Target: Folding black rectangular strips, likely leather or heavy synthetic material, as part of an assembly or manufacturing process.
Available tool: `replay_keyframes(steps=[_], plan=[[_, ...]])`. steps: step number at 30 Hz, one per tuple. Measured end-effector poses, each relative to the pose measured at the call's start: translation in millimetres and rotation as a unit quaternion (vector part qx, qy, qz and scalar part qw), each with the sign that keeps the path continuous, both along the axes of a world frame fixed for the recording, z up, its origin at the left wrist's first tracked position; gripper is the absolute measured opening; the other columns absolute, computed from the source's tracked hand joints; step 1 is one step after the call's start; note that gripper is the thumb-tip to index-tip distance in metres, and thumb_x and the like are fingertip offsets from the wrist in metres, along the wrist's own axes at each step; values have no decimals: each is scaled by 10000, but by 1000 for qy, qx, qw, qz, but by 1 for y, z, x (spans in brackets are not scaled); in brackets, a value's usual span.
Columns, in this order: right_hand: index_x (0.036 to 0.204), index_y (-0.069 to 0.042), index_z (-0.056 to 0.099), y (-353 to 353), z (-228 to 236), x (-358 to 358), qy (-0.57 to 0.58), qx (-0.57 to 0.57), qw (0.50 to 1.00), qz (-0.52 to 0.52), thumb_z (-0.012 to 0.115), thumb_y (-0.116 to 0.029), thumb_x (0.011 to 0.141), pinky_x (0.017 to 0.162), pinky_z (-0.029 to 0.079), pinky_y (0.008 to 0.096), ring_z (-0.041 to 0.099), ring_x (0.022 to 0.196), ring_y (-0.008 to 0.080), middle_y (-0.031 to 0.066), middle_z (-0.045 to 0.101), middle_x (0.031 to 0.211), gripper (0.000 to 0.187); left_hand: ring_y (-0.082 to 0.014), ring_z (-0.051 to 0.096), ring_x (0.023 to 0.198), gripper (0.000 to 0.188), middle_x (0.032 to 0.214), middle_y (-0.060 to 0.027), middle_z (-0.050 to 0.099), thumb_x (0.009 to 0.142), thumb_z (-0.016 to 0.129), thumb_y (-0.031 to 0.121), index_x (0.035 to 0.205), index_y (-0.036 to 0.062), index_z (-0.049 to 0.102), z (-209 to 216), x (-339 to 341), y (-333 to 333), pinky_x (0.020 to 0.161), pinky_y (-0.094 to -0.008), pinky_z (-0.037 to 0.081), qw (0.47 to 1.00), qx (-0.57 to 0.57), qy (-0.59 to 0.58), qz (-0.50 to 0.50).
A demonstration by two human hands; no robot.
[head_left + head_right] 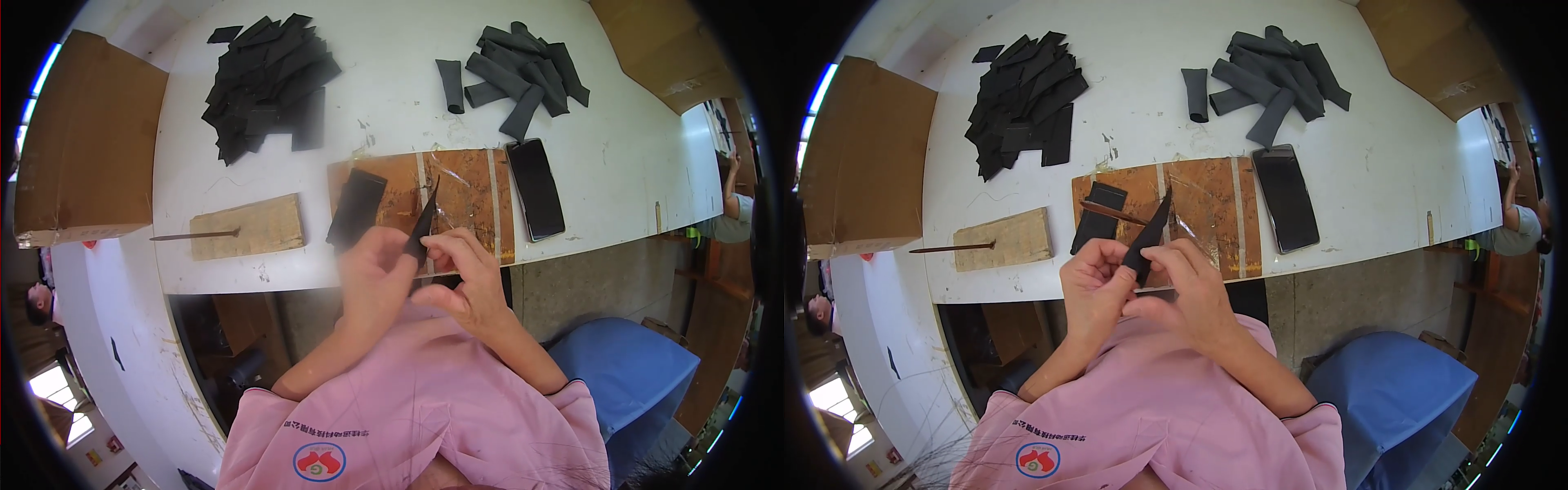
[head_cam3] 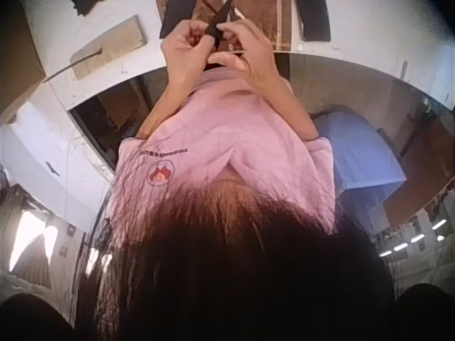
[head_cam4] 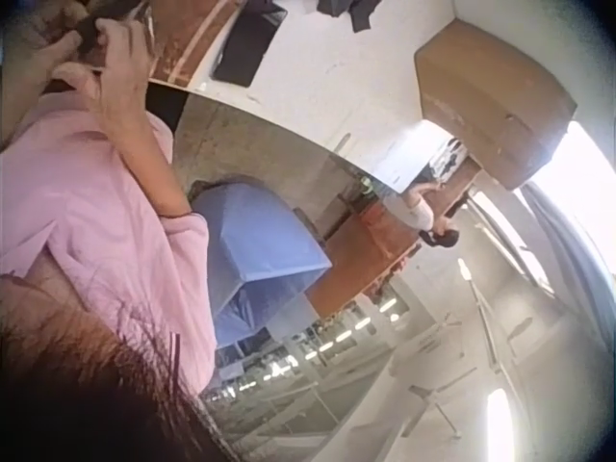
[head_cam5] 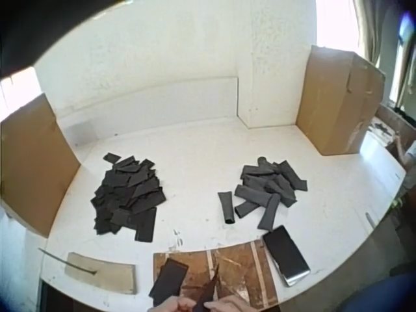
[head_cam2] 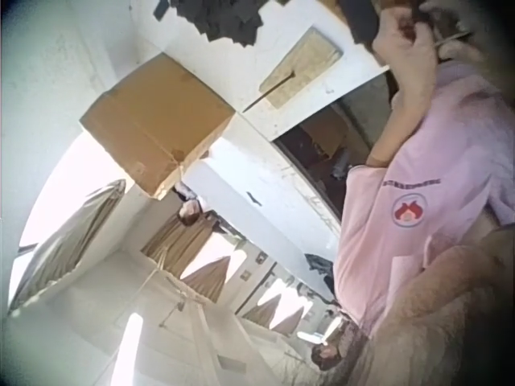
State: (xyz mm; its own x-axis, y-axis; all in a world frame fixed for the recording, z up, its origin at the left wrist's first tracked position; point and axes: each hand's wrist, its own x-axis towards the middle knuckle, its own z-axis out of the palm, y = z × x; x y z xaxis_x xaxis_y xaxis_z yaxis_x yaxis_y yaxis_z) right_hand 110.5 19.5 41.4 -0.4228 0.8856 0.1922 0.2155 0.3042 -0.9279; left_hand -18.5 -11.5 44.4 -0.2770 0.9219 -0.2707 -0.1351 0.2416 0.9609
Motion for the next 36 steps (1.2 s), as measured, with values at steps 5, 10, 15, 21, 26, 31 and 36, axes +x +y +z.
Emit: replay_keyframes(steps=[5,10,15,21,26,31,36], plan=[[826,-22,526,-2,-12,6,-100,149,983,-40,608,-92,664,546,443,317,519,665,236,108,491,774,195,-74,540,592,68,710,-50,564,758,532,-54,822,-37,517,3,7,-4,521,-193,452,998,-27,-2,-59],[789,-3,494,-6,-23,-6,-185,250,950,-37,537,-64,647,603,426,318,489,664,240,97,439,706,160,-46,511,543,61,679,-39,558,753,526,-71,794,-27,515,-27,4,-10,450,-172,422,984,72,162,-6],[798,-8,491,-2,-38,-4,-136,225,955,-137,566,-41,629,584,433,319,498,671,245,103,440,730,188,-20,413,441,192,637,-29,531,689,560,-103,803,25,474,-25,-4,6,353,-131,273,995,17,-98,4],[758,18,533,7,-32,0,95,-35,991,-83,552,-5,640,558,421,313,514,627,245,102,456,716,122,-17,396,489,223,690,-18,502,662,545,-99,826,29,463,-7,-7,11,428,-125,287,982,46,-157,-92],[753,20,546,12,-29,0,76,-12,993,-93,551,-11,647,566,425,320,540,633,258,114,505,694,111,-30,412,598,222,756,-21,472,677,552,-74,856,17,459,-15,-2,7,521,-136,325,992,69,89,-54],[790,2,529,1,-27,-8,28,57,987,-146,561,-21,658,561,439,345,546,636,286,120,522,705,138,-60,451,594,176,754,-22,509,732,582,-33,883,-15,494,-26,2,3,557,-167,383,972,172,156,-32],[819,-15,514,-1,-24,-8,12,71,983,-169,580,-38,669,544,445,356,552,627,289,106,528,707,165,-51,456,554,168,719,-26,534,761,584,-4,912,-39,517,-11,9,-1,513,-158,378,994,81,71,-27]])
